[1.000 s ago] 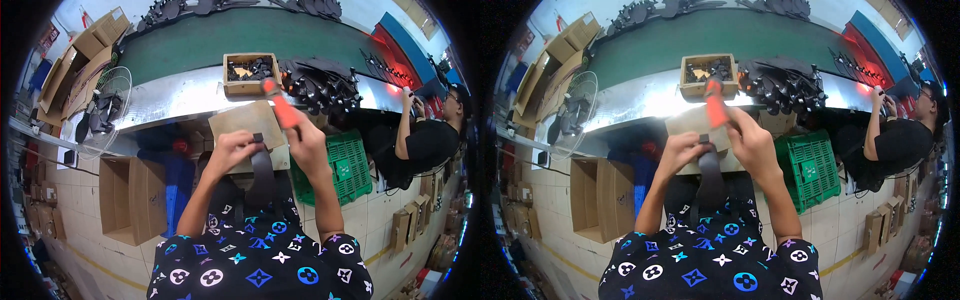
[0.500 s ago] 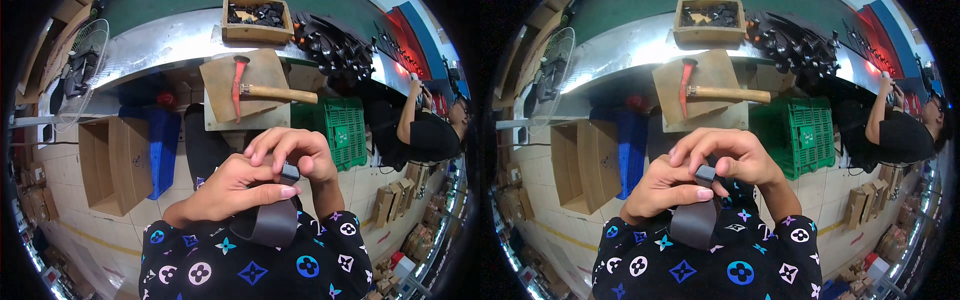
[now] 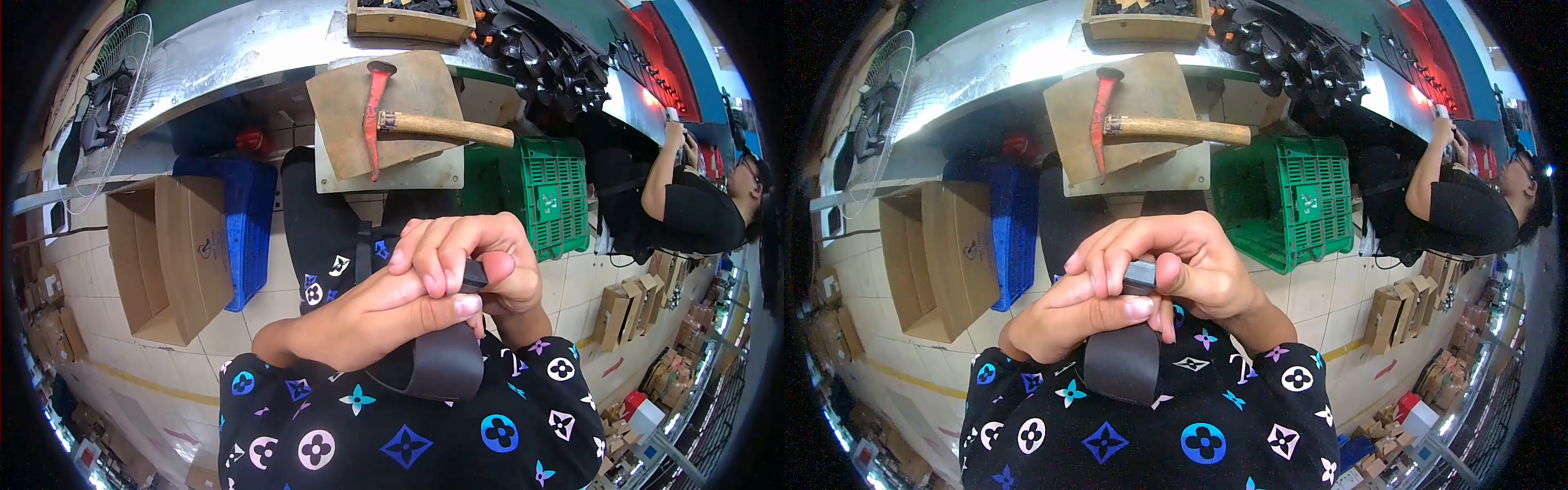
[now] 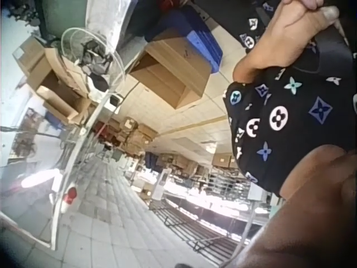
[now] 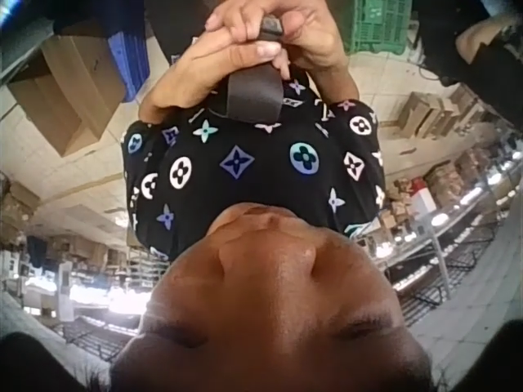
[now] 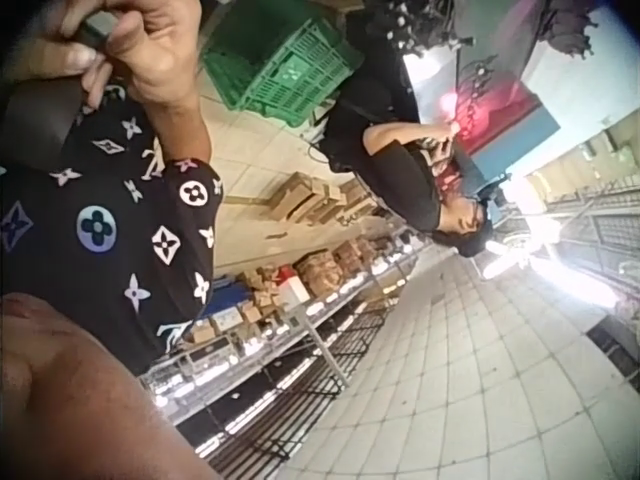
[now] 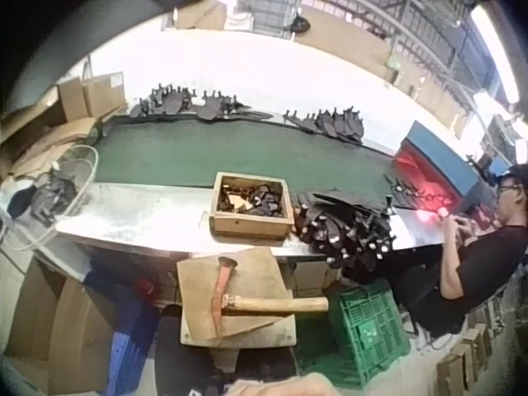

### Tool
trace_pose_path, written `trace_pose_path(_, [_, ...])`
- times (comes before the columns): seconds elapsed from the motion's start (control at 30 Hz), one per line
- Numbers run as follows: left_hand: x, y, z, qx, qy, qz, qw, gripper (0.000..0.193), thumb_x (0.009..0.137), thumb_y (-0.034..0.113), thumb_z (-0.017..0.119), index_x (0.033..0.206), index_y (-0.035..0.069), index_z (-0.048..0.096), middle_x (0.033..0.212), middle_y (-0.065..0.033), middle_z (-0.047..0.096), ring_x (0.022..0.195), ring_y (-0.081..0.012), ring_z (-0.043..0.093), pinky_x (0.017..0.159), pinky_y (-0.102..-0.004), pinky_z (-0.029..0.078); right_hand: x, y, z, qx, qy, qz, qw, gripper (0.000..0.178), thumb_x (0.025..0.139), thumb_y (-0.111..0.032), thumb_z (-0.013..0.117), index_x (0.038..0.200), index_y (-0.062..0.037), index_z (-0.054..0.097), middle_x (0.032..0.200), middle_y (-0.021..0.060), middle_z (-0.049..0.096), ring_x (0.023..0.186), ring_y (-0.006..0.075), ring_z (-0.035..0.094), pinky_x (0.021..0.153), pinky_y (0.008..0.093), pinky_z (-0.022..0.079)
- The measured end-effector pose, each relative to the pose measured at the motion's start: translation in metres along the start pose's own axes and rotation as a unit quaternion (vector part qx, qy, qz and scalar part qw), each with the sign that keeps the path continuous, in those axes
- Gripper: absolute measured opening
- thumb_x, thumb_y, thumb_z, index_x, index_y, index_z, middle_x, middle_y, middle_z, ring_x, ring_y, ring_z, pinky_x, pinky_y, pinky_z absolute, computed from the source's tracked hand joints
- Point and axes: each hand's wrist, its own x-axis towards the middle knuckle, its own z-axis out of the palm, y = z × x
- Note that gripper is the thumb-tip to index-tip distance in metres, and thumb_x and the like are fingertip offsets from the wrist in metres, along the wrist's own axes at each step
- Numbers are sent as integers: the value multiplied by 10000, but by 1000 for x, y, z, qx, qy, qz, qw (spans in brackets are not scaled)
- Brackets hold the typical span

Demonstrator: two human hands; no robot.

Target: The recorder uses a hammer to attach components to shoe soles at a factory workstation.

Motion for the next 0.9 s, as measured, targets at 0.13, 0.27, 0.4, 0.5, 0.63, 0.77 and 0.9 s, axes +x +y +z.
trace_pose_path(0.13, [3,1,3,-55,20,-3,998,338,1062,266,486,1180,-31,595,1077,-58,617,1078,-133,568,984,-289,433,1,2,-4,-23,5,-1,1000,549,939,-556,583,865,-14,629,852,93,638,914,302,639,980,534,462])
trace_pose_path(0.27, [4,0,4,-76,15,-24,997,361,1065,250,474,1281,-26,558,1077,-53,613,1077,-125,562,986,-282,425,-3,3,-4,7,21,14,1000,573,902,-584,593,883,-13,634,856,90,639,942,293,641,1004,574,452])
trace_pose_path(0.4, [8,3,6,-68,-3,-3,998,437,1065,263,477,1404,-14,480,1095,-57,604,1087,-128,558,993,-287,423,-6,4,-6,28,17,20,999,573,895,-595,594,885,-25,651,867,89,640,978,304,640,999,564,455])
trace_pose_path(0.5, [9,3,9,-54,0,-11,999,454,1065,270,479,1421,-13,466,1104,-60,600,1096,-135,557,994,-290,426,-8,3,-8,33,9,20,999,571,900,-600,588,874,-33,658,869,87,642,992,316,639,1002,561,452])
trace_pose_path(0.63, [13,-3,5,-18,-15,-12,1000,455,1068,275,478,1417,-18,466,1103,-68,599,1100,-145,561,984,-296,438,-11,4,-10,61,16,21,998,601,906,-622,567,855,-30,658,842,83,640,947,305,640,994,553,454])
trace_pose_path(0.77, [13,-1,9,-60,-2,-21,998,427,1069,273,475,1378,-22,495,1098,-76,602,1090,-154,568,978,-306,445,-11,-1,-9,11,21,8,1000,614,924,-624,541,836,-26,648,822,84,638,899,290,634,978,544,461])
trace_pose_path(0.9, [15,3,3,-29,5,-48,998,398,1067,286,481,1309,-26,529,1083,-74,608,1076,-152,571,967,-303,447,-10,-4,-6,2,57,17,998,594,951,-597,524,817,-29,636,814,87,638,876,283,628,963,535,468])
